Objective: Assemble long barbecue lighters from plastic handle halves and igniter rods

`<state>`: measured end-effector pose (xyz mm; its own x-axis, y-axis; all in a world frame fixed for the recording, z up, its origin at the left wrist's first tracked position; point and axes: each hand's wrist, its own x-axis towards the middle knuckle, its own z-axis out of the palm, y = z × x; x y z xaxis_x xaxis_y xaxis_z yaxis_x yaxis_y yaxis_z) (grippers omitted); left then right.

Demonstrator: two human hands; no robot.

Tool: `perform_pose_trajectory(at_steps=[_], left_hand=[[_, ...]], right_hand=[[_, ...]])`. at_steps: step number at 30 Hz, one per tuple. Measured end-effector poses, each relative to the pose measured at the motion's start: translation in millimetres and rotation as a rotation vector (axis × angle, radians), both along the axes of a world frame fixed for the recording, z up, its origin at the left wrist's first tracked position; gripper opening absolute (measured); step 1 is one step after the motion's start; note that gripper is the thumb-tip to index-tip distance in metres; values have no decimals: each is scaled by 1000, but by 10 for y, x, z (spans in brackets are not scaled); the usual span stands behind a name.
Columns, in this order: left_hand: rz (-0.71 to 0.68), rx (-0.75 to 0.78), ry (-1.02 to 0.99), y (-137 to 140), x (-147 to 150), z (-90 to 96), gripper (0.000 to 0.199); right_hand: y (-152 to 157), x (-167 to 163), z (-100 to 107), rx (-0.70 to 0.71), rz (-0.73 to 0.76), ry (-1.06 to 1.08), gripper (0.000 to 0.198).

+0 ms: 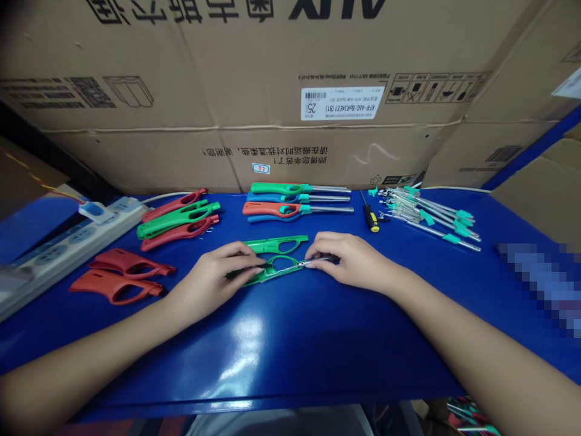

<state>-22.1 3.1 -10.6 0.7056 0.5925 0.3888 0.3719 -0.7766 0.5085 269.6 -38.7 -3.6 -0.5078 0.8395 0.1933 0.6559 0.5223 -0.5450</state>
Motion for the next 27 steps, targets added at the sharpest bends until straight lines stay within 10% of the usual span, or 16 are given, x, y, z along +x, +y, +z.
perform_pose_trajectory(at_steps=[27], left_hand=[[-58,97,34,49,15,-91,24]], right_hand=[[-66,-52,77,329,107,-445,30]])
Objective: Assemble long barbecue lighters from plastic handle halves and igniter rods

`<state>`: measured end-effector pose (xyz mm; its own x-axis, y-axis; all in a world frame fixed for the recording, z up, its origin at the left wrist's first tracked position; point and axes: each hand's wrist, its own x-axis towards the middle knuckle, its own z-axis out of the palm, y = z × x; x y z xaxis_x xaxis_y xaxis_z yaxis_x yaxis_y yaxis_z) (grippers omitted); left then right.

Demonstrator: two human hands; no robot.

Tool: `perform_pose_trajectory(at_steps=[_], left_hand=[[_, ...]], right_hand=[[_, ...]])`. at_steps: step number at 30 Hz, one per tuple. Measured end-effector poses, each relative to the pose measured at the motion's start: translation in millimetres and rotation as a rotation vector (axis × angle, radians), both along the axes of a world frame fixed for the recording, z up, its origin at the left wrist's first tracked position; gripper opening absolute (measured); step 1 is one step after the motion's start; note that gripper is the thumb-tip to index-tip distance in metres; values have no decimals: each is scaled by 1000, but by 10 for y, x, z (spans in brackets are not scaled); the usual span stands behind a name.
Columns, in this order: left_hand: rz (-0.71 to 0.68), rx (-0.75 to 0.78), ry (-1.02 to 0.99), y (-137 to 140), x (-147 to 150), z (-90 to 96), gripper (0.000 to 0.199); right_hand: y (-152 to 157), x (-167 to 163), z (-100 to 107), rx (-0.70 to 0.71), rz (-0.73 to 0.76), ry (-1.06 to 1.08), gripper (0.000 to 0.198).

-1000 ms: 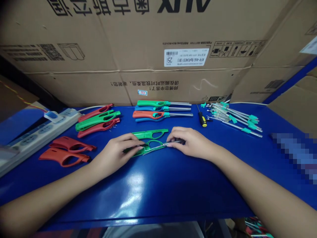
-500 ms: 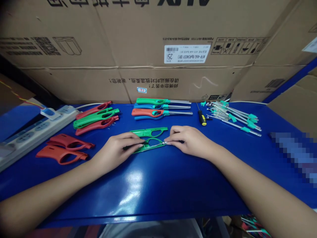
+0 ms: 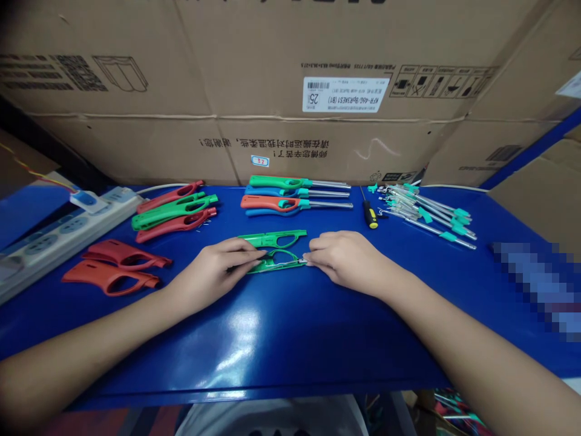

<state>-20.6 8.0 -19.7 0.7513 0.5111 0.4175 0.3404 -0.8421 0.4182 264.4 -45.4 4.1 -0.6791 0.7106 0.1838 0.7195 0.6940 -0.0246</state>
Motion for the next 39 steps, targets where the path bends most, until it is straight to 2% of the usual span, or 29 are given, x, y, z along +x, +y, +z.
perform_pose_trajectory(at_steps=[4,10,16,23,29,39], left_hand=[[-16,32,-5,10,-9,-6,24],[4,-17,-32,13,-17,26,23],[8,12,-96,-15,-11,55,23],[-18,63,-107,-41,-9,37,23],[10,9,-199,-93,25,68,22],[7,-32,-256,-139,26,99,19]], right_hand=[[-31,-20,5,1,-7,-17,28],[-36,16,9,-149,-52,173,21],[-23,26,40,-171,-23,285,23],[-53,48,126,-275,-1,335,29],[-51,9,126,-397,-47,466,19],[-23,-30,58,-424,-40,585,22]])
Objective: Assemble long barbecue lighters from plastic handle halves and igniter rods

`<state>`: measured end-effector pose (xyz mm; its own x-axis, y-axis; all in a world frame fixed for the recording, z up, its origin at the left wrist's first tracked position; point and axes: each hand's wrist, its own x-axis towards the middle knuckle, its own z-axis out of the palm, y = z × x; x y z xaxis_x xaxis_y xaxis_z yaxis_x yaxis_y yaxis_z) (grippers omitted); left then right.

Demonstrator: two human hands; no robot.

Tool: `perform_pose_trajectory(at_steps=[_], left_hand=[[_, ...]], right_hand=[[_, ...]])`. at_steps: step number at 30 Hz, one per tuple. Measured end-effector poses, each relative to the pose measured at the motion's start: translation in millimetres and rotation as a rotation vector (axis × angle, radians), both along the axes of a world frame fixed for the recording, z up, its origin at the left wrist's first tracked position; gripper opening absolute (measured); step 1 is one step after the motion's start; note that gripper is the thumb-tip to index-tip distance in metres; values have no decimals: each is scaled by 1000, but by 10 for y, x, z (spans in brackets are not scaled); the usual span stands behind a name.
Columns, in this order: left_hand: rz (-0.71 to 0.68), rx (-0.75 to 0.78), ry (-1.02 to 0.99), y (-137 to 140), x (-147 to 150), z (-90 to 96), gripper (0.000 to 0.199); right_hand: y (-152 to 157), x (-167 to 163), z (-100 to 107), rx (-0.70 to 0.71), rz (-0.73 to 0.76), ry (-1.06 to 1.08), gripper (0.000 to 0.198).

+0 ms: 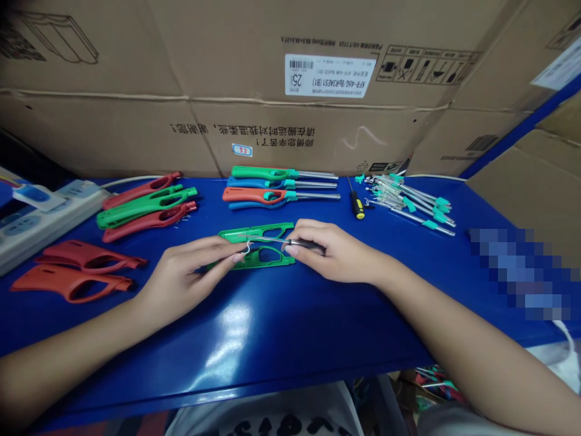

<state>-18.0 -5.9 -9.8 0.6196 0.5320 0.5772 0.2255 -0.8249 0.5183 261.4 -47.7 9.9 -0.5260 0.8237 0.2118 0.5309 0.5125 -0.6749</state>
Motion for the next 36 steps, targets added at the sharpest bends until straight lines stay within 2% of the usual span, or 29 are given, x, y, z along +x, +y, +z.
perform_pose_trajectory(at_steps=[7,14,17,20,23,26,32,36], left_hand=[[-11,-8,29,-22,1,5,22],[15,14,38,-29,-4,16,22],[95,26,57,-50,-3,59,47],[183,106,-4,-98,4,126,72],[192,236,29,-164,20,178,58],[147,276,70,-221,48,193,40],[72,132,-1,-252,92,207,14],[14,31,-25,-235,87,227,11]], right_hand=[[13,-35,-51,44,-13,-13,25],[-21,-68,25,-84,-15,77,27],[-58,-99,113,-193,-2,150,26],[-109,-135,168,-344,-6,218,27],[-163,-181,169,-527,30,301,28],[-210,-248,145,-622,102,357,28],[-277,-373,127,-601,163,315,27],[-266,-377,134,-519,188,257,29]])
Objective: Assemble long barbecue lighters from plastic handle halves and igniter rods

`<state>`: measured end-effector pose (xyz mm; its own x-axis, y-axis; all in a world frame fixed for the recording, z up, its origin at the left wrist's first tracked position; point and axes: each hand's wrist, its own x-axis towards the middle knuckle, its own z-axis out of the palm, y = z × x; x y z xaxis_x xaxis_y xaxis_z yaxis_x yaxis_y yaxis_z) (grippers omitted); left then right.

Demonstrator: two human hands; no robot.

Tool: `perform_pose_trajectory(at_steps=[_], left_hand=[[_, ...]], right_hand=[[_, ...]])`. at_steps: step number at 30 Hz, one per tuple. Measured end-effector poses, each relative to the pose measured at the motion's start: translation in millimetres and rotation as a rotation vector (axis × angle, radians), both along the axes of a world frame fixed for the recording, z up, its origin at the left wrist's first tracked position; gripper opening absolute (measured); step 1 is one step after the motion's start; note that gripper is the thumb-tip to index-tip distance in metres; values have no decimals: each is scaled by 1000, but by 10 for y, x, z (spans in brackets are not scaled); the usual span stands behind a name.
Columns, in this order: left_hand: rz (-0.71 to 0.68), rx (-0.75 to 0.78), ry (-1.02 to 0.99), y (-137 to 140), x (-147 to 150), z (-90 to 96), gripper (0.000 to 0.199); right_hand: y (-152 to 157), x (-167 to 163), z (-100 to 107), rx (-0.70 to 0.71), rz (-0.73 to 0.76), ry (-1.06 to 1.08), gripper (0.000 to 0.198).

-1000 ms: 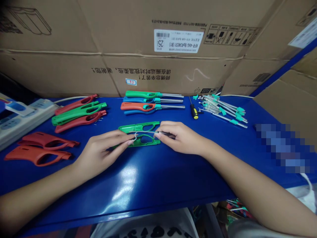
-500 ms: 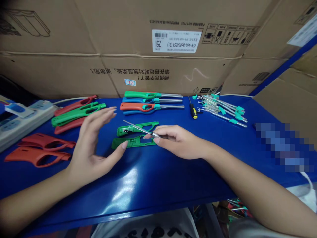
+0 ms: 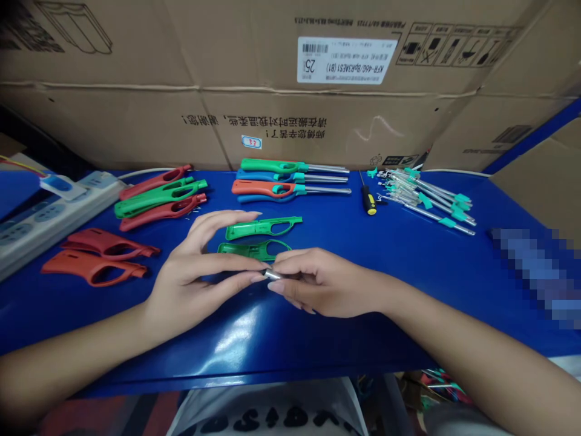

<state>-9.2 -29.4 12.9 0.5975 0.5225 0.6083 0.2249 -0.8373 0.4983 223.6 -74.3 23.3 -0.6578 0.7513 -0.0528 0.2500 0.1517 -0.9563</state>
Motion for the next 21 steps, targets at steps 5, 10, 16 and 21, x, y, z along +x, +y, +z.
perform_pose_trajectory(at_steps=[5,10,16,21], left_hand=[[-67,10,-32,28,-9,-19,14],[-75,6,-53,48,-4,-23,13],[-118,29,-44,73,-2,-13,9],[-138,50,-30,76,-12,-14,8]], right_hand=[[36,34,-18,108,46,-91,38],[27,53,-51,132,95,-83,38],[13,64,-40,169,127,-56,30],[3,65,-13,168,141,-83,31]])
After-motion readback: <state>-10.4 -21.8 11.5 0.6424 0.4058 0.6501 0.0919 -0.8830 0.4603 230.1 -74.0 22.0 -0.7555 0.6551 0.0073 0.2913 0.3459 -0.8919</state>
